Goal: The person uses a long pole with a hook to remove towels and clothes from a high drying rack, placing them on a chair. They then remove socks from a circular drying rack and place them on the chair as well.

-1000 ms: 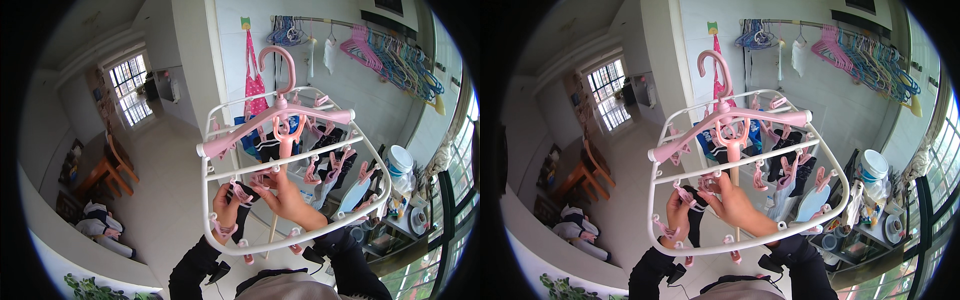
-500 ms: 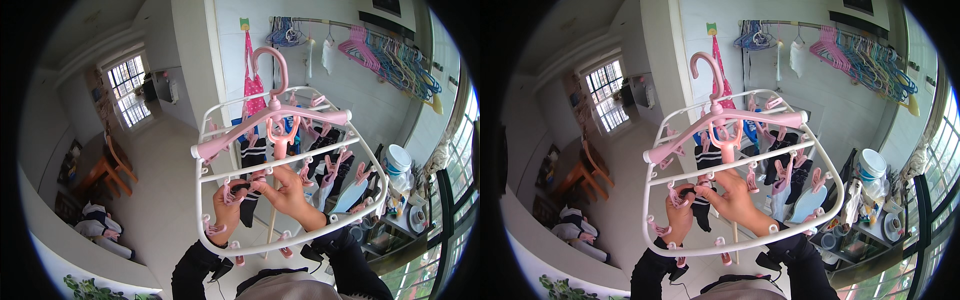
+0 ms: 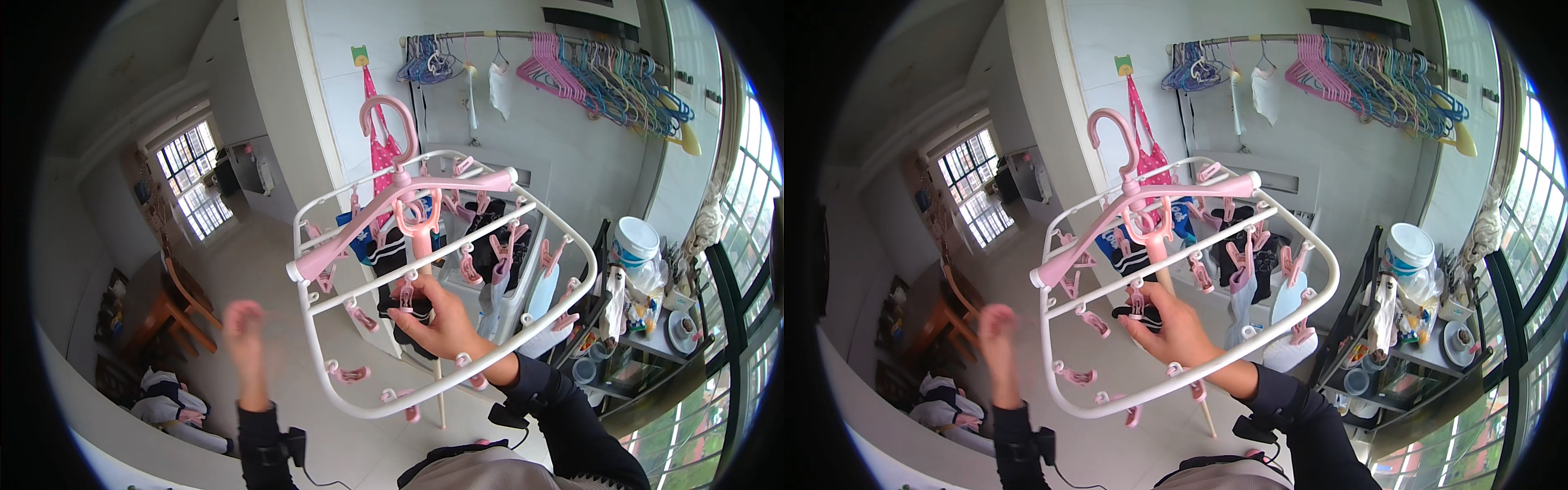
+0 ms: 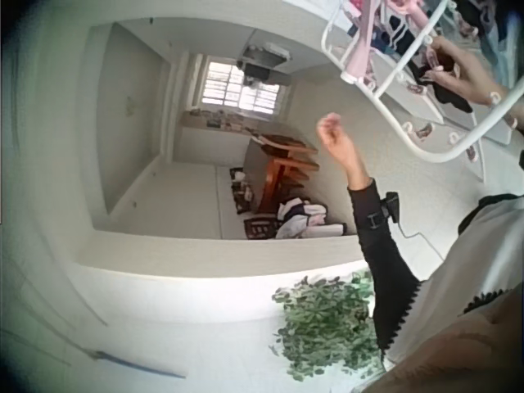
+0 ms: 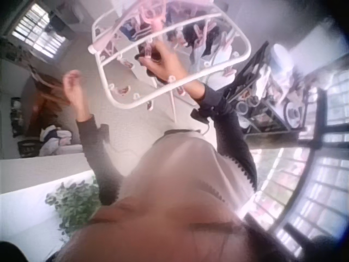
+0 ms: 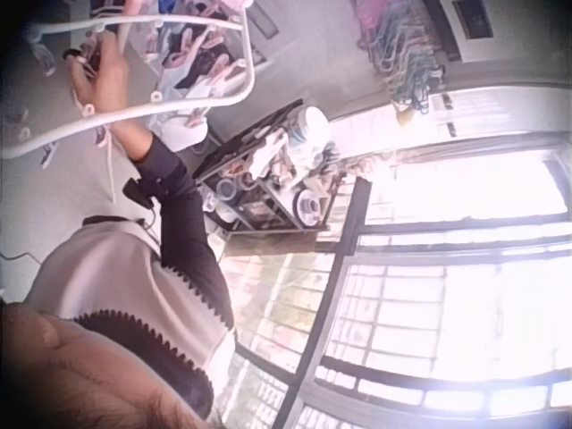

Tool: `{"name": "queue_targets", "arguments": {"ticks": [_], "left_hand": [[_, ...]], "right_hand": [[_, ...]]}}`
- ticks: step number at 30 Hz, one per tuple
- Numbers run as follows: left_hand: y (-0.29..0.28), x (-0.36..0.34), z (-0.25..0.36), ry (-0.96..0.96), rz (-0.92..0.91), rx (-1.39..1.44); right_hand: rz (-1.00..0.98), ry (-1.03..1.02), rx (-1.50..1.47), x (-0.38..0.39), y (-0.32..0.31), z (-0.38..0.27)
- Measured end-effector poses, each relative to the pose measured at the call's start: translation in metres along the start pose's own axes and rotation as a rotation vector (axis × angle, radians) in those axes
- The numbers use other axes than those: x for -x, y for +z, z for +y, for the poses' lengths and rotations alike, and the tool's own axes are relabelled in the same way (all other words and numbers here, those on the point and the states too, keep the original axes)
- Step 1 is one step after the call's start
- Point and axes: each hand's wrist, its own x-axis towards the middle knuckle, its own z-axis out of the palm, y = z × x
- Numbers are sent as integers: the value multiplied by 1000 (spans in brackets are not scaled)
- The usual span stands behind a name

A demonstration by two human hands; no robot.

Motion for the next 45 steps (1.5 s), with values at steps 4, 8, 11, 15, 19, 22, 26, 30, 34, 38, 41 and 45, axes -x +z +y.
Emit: {"name": "queue_targets", "arguments": {"ticks": [4,8,11,15,19,22,26,30,34,38,41,45], "left_hand": [[13,-39,64,329,-177,-184],[71,-64,94,384,-513,-497],[93,-77,94,313,-562,-409],[99,-82,87,368,-506,-411],[100,-77,81,428,-469,-346],[98,-74,80,375,-469,-334],[95,-73,80,399,-458,-303],[97,-69,83,452,-445,-344],[96,-67,88,472,-439,-403],[92,-64,90,452,-434,-453],[90,-62,90,484,-413,-462],[89,-63,96,488,-421,-499]], "right_hand": [[-1,9,13,2,5,3],[-21,4,72,0,8,4],[40,-41,52,-2,7,3],[19,-47,68,13,-14,-13],[-570,-14,118,64,-100,-53],[-920,-6,-318,77,-189,-65],[250,-243,-755,81,-235,-43],[135,253,-30,40,-209,25],[-7,271,-130,34,-168,57],[98,321,-27,54,-158,61],[134,367,2,71,-154,62],[159,384,30,82,-145,69]]}}
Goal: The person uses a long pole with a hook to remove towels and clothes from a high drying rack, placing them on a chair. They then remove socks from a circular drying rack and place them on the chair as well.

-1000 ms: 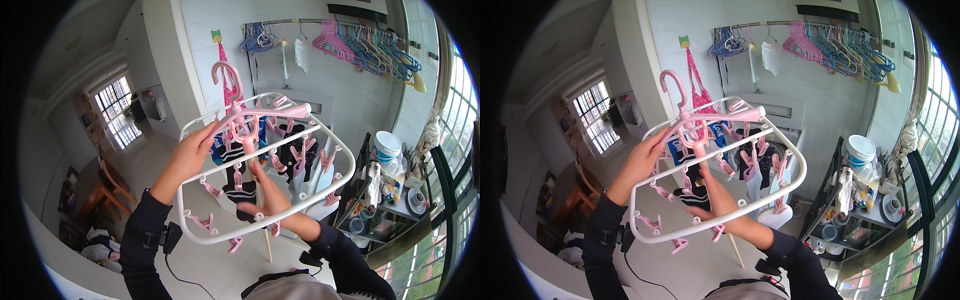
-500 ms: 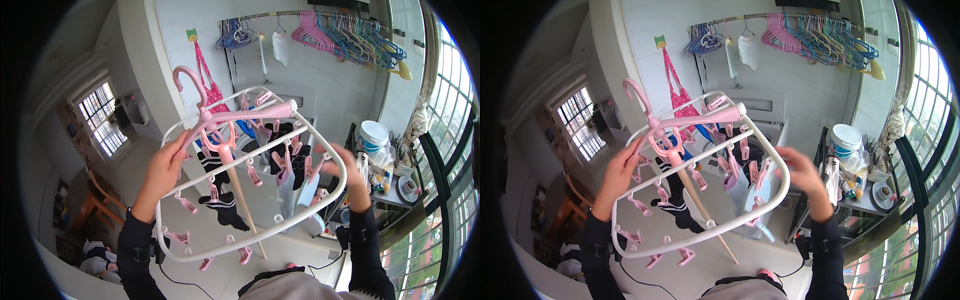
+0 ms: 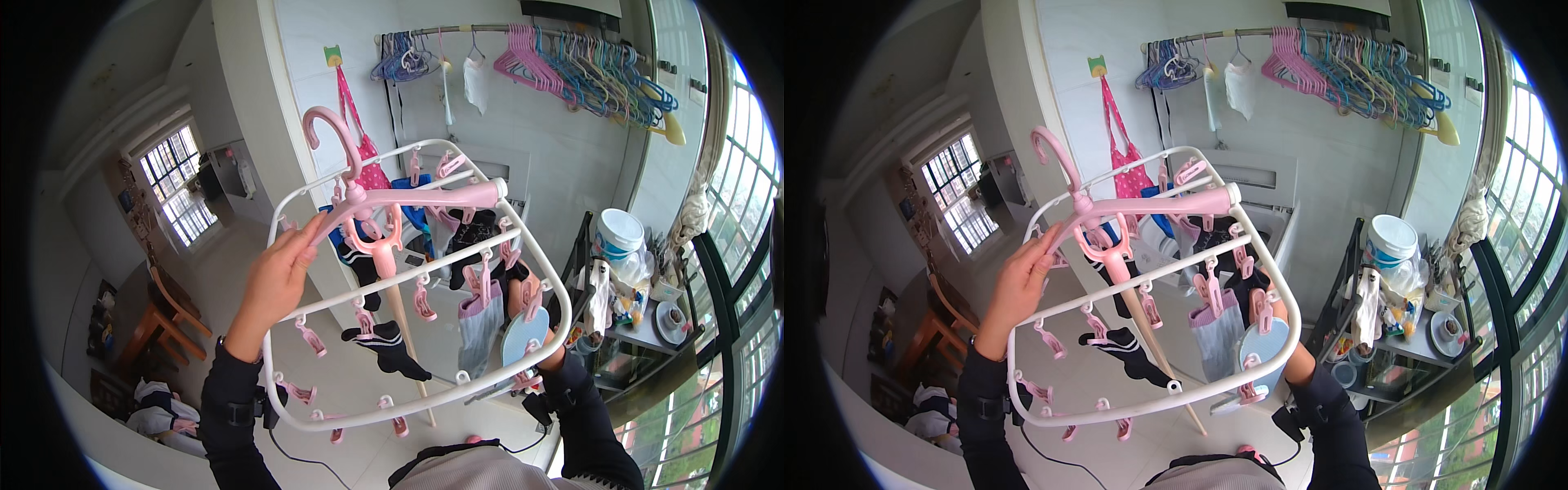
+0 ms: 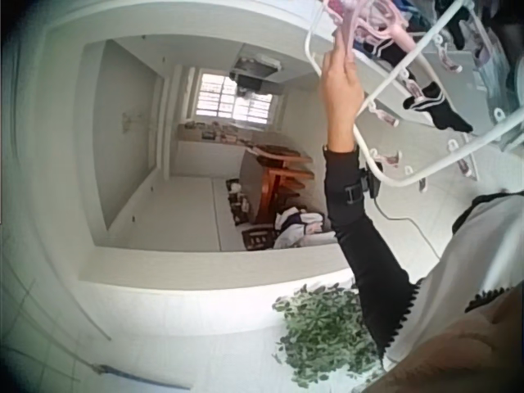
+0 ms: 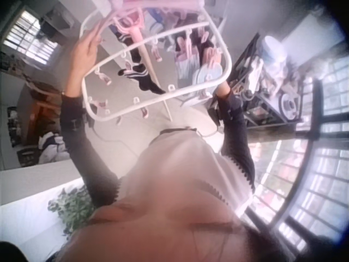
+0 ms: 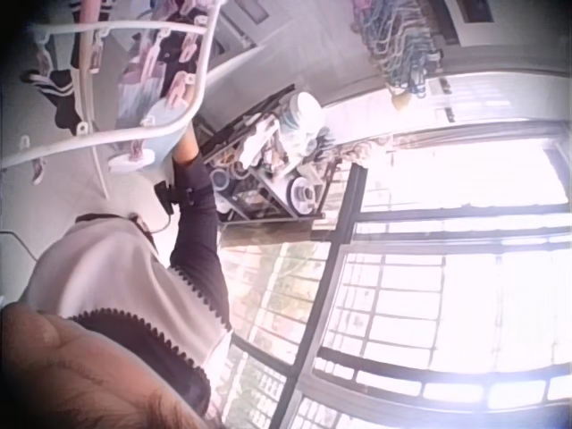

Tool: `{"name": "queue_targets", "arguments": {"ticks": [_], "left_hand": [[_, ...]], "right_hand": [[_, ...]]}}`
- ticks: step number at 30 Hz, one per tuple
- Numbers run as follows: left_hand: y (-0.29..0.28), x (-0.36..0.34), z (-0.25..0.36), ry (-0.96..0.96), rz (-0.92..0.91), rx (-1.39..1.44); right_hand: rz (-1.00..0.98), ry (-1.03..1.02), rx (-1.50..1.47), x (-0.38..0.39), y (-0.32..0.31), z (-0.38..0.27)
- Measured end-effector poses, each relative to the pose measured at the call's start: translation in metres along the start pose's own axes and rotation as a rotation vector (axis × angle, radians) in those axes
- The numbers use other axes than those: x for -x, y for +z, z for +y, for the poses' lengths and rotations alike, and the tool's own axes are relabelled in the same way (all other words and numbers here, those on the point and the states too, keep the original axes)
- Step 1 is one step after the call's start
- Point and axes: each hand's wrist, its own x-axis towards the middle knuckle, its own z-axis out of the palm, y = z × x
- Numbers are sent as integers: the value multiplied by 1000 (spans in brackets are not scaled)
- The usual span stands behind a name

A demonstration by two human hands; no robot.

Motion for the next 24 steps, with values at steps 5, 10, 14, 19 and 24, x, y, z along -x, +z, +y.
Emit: {"name": "queue_targets", "arguments": {"ticks": [5,10,14,19,24], "left_hand": [[-9,-6,11,28,-27,-75],[-7,-10,9,16,-55,-120],[2,-3,-3,14,11,4],[6,-3,-17,38,-1,109],[10,-4,-13,27,-19,119]], "right_hand": [[23,-5,19,-4,8,8],[48,1,22,-4,16,17],[79,21,25,-2,21,23],[178,59,13,-30,-10,12],[162,-242,39,-94,-11,1]]}}
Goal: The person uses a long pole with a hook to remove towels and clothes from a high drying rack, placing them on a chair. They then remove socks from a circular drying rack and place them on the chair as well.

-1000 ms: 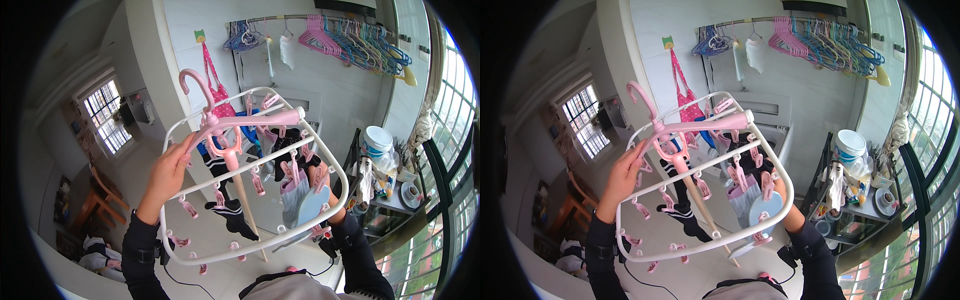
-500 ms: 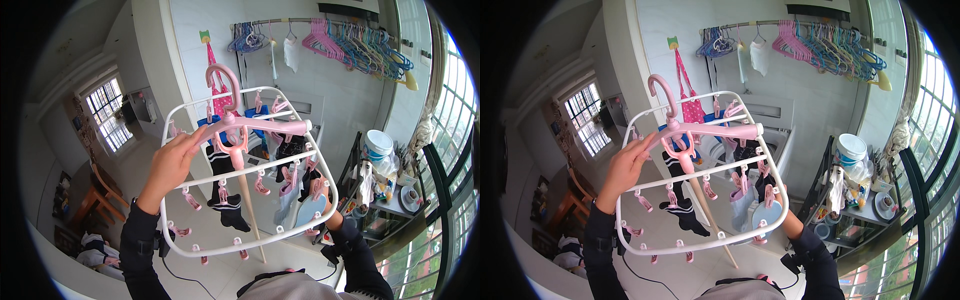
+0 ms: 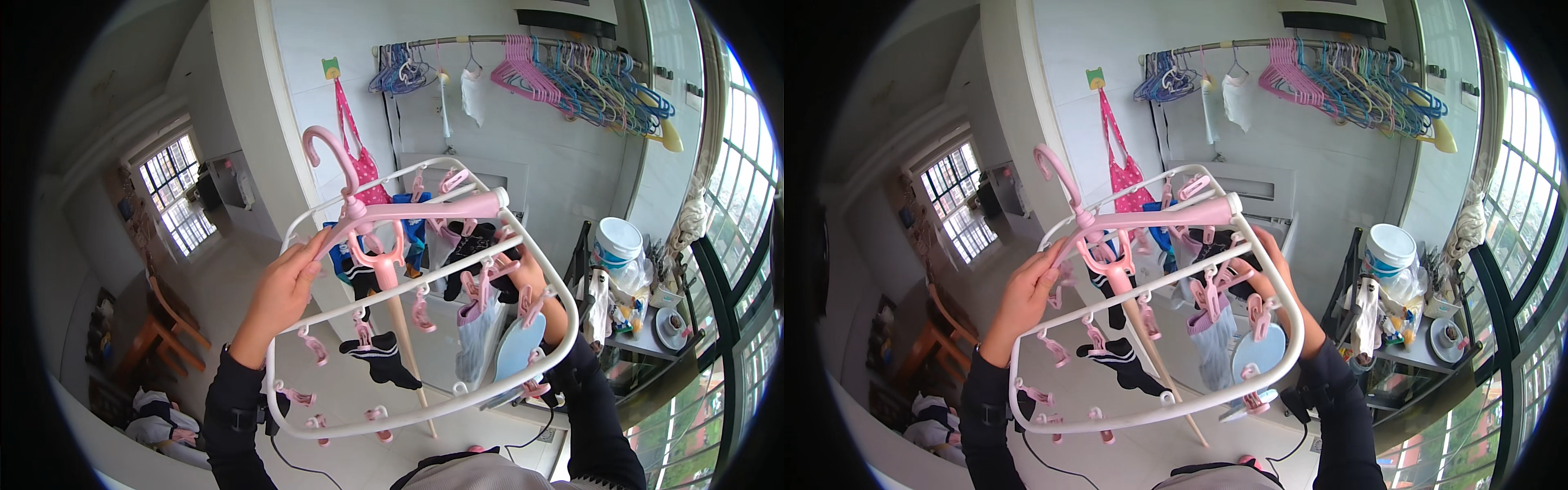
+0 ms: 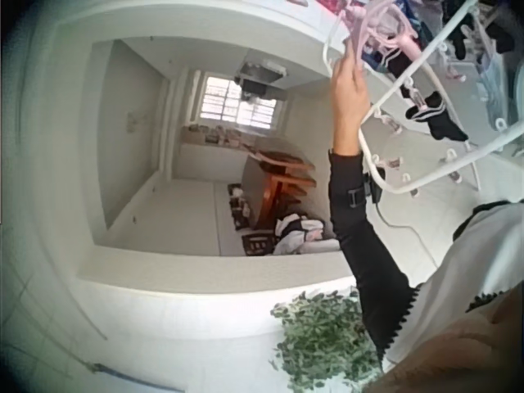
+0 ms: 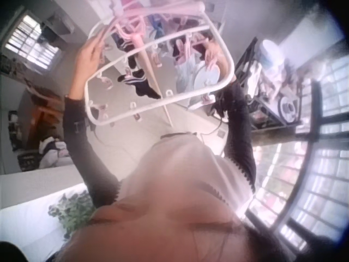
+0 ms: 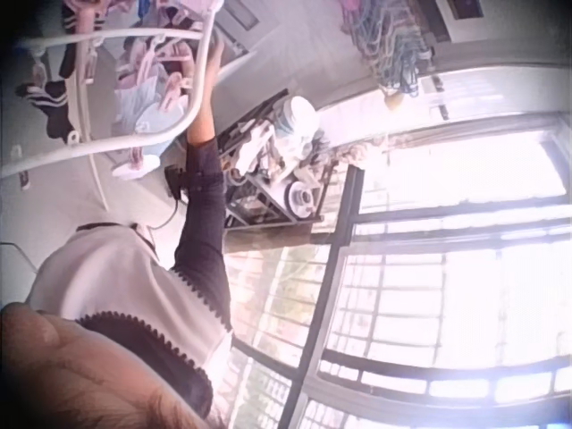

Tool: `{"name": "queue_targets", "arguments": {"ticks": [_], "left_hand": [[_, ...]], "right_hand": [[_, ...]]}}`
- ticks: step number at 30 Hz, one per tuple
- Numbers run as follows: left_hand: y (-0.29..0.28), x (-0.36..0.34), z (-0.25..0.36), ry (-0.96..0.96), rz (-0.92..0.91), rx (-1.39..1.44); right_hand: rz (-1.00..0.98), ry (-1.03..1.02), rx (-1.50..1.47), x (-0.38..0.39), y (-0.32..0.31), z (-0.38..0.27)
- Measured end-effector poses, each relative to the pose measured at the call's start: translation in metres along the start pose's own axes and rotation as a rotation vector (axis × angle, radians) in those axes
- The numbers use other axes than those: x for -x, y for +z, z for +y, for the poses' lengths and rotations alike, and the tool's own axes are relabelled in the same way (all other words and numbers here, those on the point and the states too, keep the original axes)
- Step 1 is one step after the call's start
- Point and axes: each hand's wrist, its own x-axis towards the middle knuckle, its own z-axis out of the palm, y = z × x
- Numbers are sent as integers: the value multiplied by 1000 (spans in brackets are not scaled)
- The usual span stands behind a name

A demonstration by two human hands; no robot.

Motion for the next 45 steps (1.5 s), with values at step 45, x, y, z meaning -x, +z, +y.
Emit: {"name": "queue_targets", "arguments": {"ticks": [45], "left_hand": [[11,1,33,-20,17,-46]], "right_hand": [[86,-24,624,51,93,-89]]}}
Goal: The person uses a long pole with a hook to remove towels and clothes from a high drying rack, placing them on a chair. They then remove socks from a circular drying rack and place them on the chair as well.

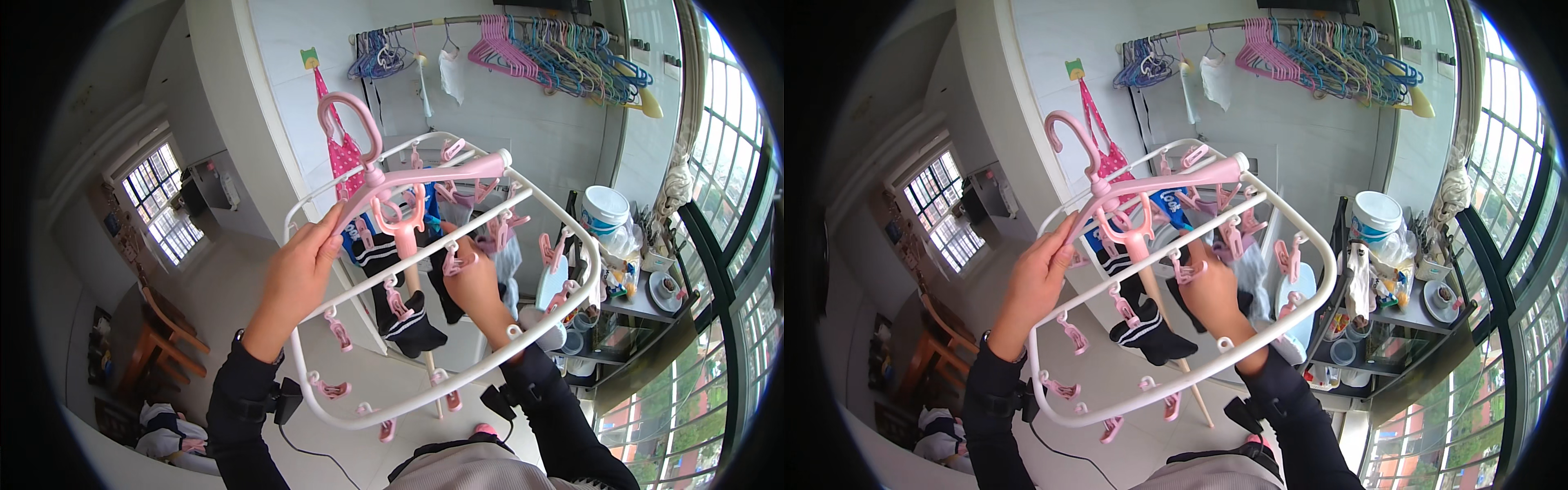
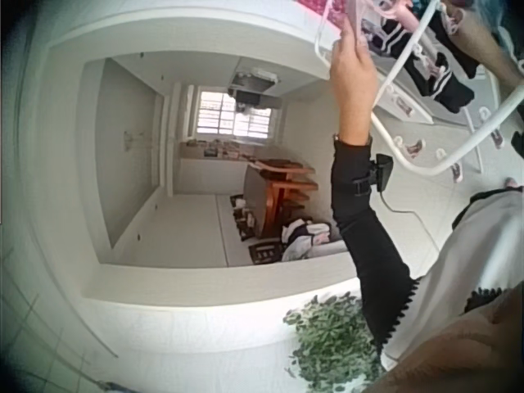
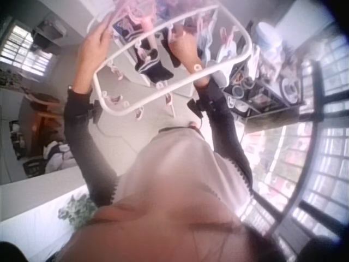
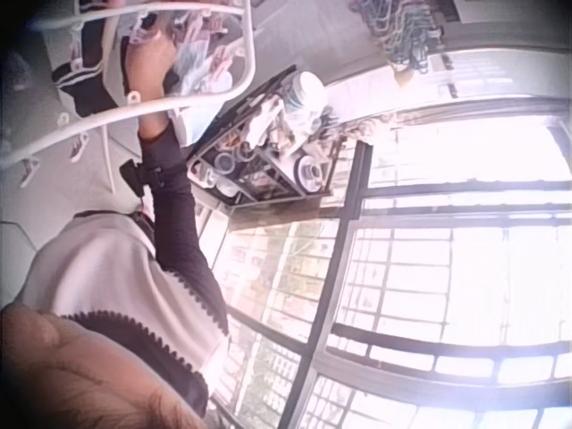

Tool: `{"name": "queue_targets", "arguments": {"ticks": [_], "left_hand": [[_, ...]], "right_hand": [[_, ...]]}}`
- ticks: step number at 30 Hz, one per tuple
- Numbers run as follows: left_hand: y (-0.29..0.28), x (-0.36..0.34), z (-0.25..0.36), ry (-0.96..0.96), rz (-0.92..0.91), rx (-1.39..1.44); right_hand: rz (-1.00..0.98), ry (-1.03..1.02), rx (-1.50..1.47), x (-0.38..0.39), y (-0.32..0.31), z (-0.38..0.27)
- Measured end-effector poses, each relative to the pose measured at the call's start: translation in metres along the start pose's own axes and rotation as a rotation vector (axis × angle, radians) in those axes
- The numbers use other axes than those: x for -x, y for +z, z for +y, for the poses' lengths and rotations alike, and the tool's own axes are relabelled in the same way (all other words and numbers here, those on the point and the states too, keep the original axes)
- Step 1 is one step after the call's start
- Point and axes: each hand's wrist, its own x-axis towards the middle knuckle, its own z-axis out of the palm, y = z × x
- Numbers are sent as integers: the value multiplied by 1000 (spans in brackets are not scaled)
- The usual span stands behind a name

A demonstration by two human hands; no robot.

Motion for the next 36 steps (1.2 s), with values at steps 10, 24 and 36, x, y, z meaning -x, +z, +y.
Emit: {"name": "queue_targets", "arguments": {"ticks": [10,24,36], "left_hand": [[-6,6,5,21,22,-30],[-10,63,-81,-119,751,491],[132,47,-44,-429,205,1159]], "right_hand": [[-335,30,-776,-69,50,10],[-264,-162,-464,-82,71,10],[-72,-375,-420,-74,88,8]]}}
